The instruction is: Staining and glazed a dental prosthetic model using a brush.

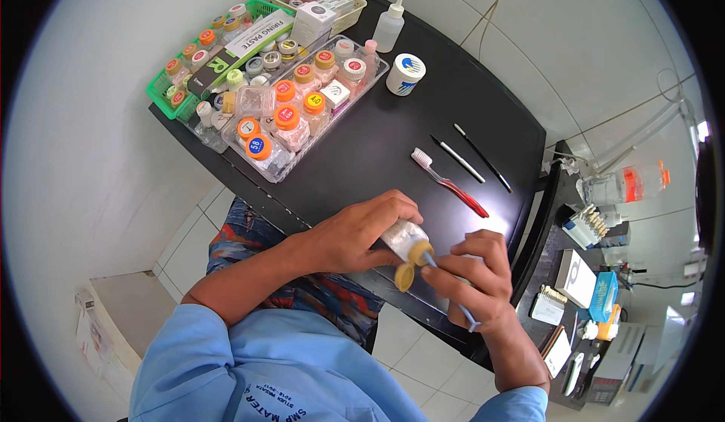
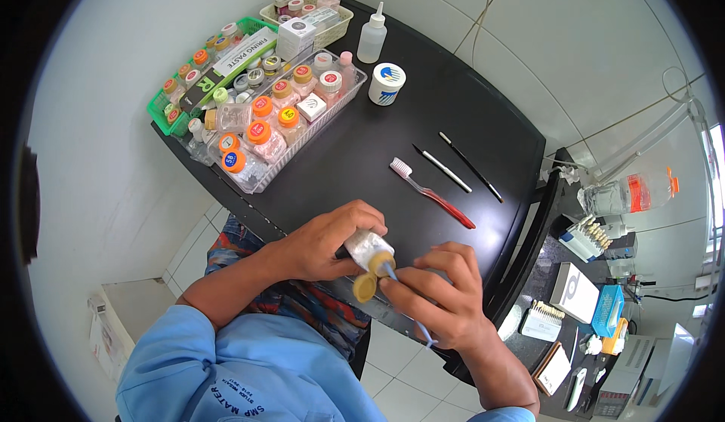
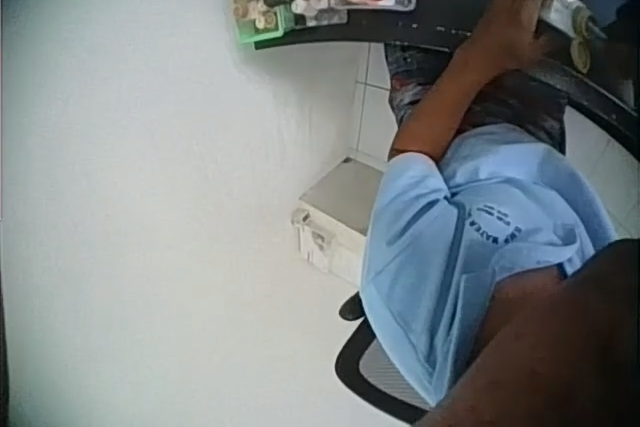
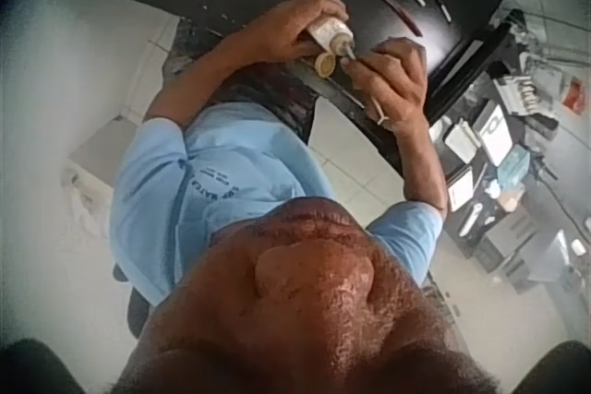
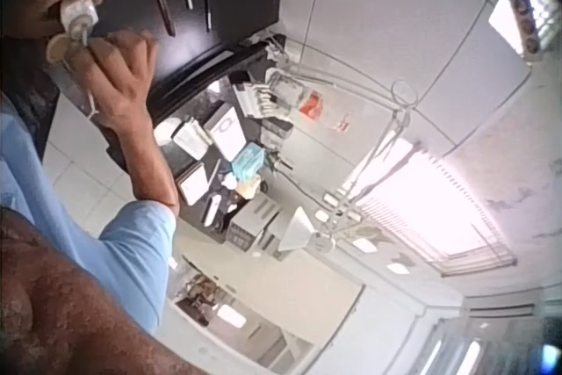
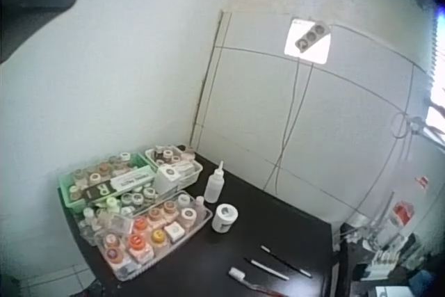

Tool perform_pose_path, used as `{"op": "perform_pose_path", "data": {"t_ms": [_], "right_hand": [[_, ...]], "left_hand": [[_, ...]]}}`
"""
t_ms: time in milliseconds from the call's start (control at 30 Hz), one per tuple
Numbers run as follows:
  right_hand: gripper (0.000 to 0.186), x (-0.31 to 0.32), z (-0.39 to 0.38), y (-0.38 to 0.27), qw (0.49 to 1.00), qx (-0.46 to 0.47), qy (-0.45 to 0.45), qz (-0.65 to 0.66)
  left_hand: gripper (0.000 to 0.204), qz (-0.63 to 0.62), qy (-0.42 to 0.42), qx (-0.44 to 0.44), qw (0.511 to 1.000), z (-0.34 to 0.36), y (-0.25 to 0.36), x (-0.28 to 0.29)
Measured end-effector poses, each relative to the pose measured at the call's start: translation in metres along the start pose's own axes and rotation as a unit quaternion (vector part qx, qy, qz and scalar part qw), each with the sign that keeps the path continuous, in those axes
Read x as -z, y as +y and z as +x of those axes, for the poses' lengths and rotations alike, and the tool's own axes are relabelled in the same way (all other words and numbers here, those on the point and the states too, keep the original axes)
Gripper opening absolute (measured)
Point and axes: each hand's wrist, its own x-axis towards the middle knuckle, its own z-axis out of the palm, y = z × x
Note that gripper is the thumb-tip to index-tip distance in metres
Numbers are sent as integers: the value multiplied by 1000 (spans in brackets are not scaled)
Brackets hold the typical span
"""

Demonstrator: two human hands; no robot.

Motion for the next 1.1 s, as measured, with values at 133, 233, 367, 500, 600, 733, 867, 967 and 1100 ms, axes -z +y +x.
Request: {"op": "perform_pose_path", "data": {"t_ms": [133,233,367,500,600,733,867,967,1100], "right_hand": [[23,1,-5,0,997,-24,8,67],[19,3,1,-3,996,-70,9,56],[15,-3,-7,2,972,-143,50,181],[18,-3,-9,5,959,-167,16,226],[27,-5,-13,0,906,-277,80,311],[33,-9,-16,3,853,-326,77,399],[31,-10,-18,5,794,-354,112,482],[30,-9,-16,3,784,-367,137,481],[29,-12,-16,-1,803,-364,122,457]], "left_hand": [[53,26,2,0,1000,1,5,2],[50,37,14,-3,999,2,6,2],[48,29,9,-8,1000,1,3,1],[53,10,11,8,1000,1,5,3],[59,13,22,2,1000,2,6,4],[68,-27,50,22,998,1,4,2],[67,8,43,-5,999,-2,1,2],[65,-32,-4,106,994,-3,6,5],[72,-49,-13,90,995,-1,9,5]]}}
